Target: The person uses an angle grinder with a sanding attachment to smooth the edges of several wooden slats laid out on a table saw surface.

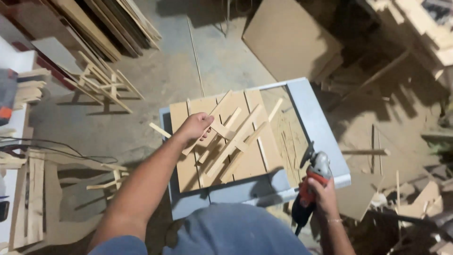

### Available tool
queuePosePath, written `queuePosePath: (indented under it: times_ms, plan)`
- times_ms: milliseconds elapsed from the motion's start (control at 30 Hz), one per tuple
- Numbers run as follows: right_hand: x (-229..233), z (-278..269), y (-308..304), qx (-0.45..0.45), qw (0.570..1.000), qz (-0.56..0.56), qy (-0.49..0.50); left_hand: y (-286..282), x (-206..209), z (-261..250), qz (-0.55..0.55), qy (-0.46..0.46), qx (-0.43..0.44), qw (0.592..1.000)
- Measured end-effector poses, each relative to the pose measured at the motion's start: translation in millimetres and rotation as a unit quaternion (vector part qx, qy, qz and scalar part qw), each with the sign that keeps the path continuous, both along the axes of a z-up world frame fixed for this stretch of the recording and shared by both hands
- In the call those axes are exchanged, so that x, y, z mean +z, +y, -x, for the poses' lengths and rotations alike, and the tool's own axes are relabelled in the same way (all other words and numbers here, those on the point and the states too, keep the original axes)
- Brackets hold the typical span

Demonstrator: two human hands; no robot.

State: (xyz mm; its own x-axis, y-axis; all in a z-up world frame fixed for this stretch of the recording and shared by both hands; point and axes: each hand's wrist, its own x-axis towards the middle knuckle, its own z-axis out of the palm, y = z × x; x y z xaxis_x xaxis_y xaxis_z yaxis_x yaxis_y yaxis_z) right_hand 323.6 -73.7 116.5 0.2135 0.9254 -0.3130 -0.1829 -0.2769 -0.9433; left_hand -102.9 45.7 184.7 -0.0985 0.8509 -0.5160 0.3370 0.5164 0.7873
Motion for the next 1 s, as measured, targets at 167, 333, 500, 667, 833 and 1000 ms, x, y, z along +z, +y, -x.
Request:
queuePosePath:
  times_ms: [167, 333, 500, 667, 833, 1000]
  plan:
    - [-27.5, -4.3, 2.7, 0.004, 1.000, 0.002, 0.007, 20.2, -48.8, 12.0, -0.033, -0.077, 0.001, 0.996]
    - [-43.9, -13.6, 3.2, 0.041, 0.999, 0.022, -0.023, 46.5, -66.9, -4.6, -0.031, -0.012, -0.067, 0.997]
    - [-27.1, -7.6, -1.7, 0.057, 0.996, 0.041, -0.062, 32.2, -46.0, -28.9, -0.194, 0.289, -0.151, 0.925]
    - [-23.2, -8.5, -5.6, 0.039, 0.994, 0.061, -0.080, -25.7, -2.3, -92.9, -0.409, 0.397, -0.147, 0.809]
    - [-34.3, -22.6, 0.9, 0.052, 0.992, 0.073, -0.092, -29.9, -83.3, -125.2, -0.305, 0.508, -0.229, 0.772]
    - [19.0, -12.7, 7.2, 0.145, 0.945, 0.143, -0.257, -14.2, -63.8, -97.1, -0.245, 0.426, -0.227, 0.841]
